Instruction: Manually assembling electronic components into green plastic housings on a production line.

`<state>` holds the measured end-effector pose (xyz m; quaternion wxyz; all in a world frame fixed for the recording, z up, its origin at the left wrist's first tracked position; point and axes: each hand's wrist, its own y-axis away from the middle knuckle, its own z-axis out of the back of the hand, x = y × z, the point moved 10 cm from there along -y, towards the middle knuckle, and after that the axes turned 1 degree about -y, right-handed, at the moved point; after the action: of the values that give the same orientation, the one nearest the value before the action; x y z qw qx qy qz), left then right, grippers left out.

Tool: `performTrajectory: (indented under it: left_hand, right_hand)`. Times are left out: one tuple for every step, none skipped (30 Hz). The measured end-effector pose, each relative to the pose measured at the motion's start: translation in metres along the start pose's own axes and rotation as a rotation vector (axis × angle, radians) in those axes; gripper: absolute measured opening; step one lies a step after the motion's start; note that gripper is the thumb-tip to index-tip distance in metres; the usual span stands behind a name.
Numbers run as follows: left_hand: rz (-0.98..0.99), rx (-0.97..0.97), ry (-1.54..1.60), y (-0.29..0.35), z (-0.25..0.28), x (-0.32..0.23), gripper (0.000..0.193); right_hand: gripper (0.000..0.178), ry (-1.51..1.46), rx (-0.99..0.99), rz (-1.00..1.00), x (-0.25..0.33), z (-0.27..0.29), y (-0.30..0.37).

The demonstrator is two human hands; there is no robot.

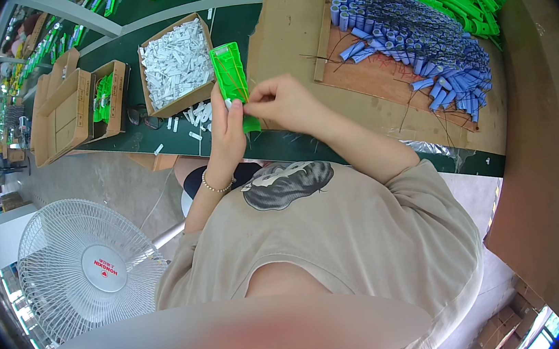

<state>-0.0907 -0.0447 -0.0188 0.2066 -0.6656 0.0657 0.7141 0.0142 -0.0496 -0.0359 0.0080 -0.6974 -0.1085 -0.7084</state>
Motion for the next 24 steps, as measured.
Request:
performTrajectory:
  left_hand:
    - [-0.015, -0.012, 0.027, -0.001, 0.001, 0.003, 0.048]
    - [-0.012, -0.010, 0.028, -0.001, 0.000, 0.006, 0.048]
    - [-0.003, -0.005, 0.065, -0.001, -0.002, 0.009, 0.048]
    - [0.004, 0.003, 0.101, -0.001, -0.004, 0.011, 0.048]
    - [0.006, 0.009, 0.103, -0.003, -0.005, 0.013, 0.048]
    - [0.018, 0.011, 0.101, -0.004, -0.006, 0.016, 0.048]
    - [0.032, 0.015, 0.101, -0.004, -0.008, 0.017, 0.047]
    - [0.035, 0.024, 0.105, -0.004, -0.009, 0.015, 0.047]
    - [0.075, 0.034, 0.120, -0.003, -0.009, 0.015, 0.046]
    - [0.111, 0.041, 0.135, -0.003, -0.010, 0.017, 0.046]
    - [0.092, 0.031, 0.167, -0.003, -0.011, 0.016, 0.046]
    - [0.092, 0.037, 0.170, -0.004, -0.013, 0.020, 0.046]
    - [0.082, 0.037, 0.171, -0.005, -0.015, 0.023, 0.046]
    - [0.073, 0.038, 0.173, -0.006, -0.016, 0.024, 0.047]
    - [0.073, 0.042, 0.175, -0.006, -0.016, 0.024, 0.047]
    - [0.075, 0.049, 0.176, -0.006, -0.017, 0.023, 0.044]
    - [0.076, 0.055, 0.178, -0.006, -0.018, 0.022, 0.041]
    - [0.079, 0.059, 0.182, -0.007, -0.018, 0.020, 0.041]
    - [0.116, 0.065, 0.275, -0.007, -0.019, 0.020, 0.037]
    - [0.152, 0.061, 0.365, -0.006, -0.019, 0.022, 0.034]
    - [0.170, 0.057, 0.455, -0.003, -0.019, 0.030, 0.030]
    - [0.170, 0.058, 0.459, -0.002, -0.017, 0.033, 0.030]
    - [0.183, 0.060, 0.429, -0.003, -0.017, 0.038, 0.033]
    - [0.197, 0.059, 0.398, -0.003, -0.016, 0.043, 0.037]
  right_hand:
    - [0.016, 0.007, -0.018, 0.015, -0.002, -0.003, 0.003]
    - [0.016, 0.006, -0.020, 0.011, -0.003, -0.006, 0.006]
    - [0.016, 0.067, -0.082, 0.024, 0.001, -0.002, 0.010]
    - [0.016, 0.128, -0.148, 0.037, 0.004, 0.003, 0.013]
    - [0.016, 0.126, -0.153, 0.034, 0.002, 0.003, 0.014]
    - [0.015, 0.274, -0.212, 0.180, 0.016, 0.005, 0.018]
    - [0.015, 0.423, -0.271, 0.322, 0.030, 0.007, 0.025]
    - [0.015, 0.424, -0.279, 0.315, 0.030, 0.009, 0.026]
    - [0.016, 0.459, -0.265, 0.366, 0.034, 0.007, 0.027]
    - [0.016, 0.495, -0.247, 0.420, 0.039, 0.004, 0.028]
    - [0.016, 0.498, -0.252, 0.417, 0.039, 0.005, 0.029]
    - [0.017, 0.512, -0.257, 0.431, 0.040, 0.005, 0.031]
    - [0.017, 0.525, -0.260, 0.445, 0.041, 0.005, 0.033]
    - [0.017, 0.527, -0.264, 0.443, 0.041, 0.007, 0.033]
    - [0.012, 0.577, -0.240, 0.440, 0.041, 0.007, 0.033]
    - [0.008, 0.628, -0.214, 0.435, 0.039, 0.007, 0.034]
    - [0.008, 0.630, -0.217, 0.429, 0.039, 0.015, 0.034]
    - [0.008, 0.537, -0.235, 0.312, 0.029, 0.036, 0.028]
    - [0.009, 0.441, -0.255, 0.196, 0.017, 0.059, 0.024]
    - [0.012, 0.604, -0.368, 0.245, 0.020, 0.089, 0.023]
    - [0.015, 0.784, -0.501, 0.302, 0.027, 0.120, 0.030]
    - [0.015, 0.988, -0.519, 0.247, 0.028, 0.145, 0.030]
    - [0.016, 1.188, -0.497, 0.125, 0.010, 0.172, 0.027]
    - [0.016, 1.190, -0.503, 0.118, 0.005, 0.183, 0.026]
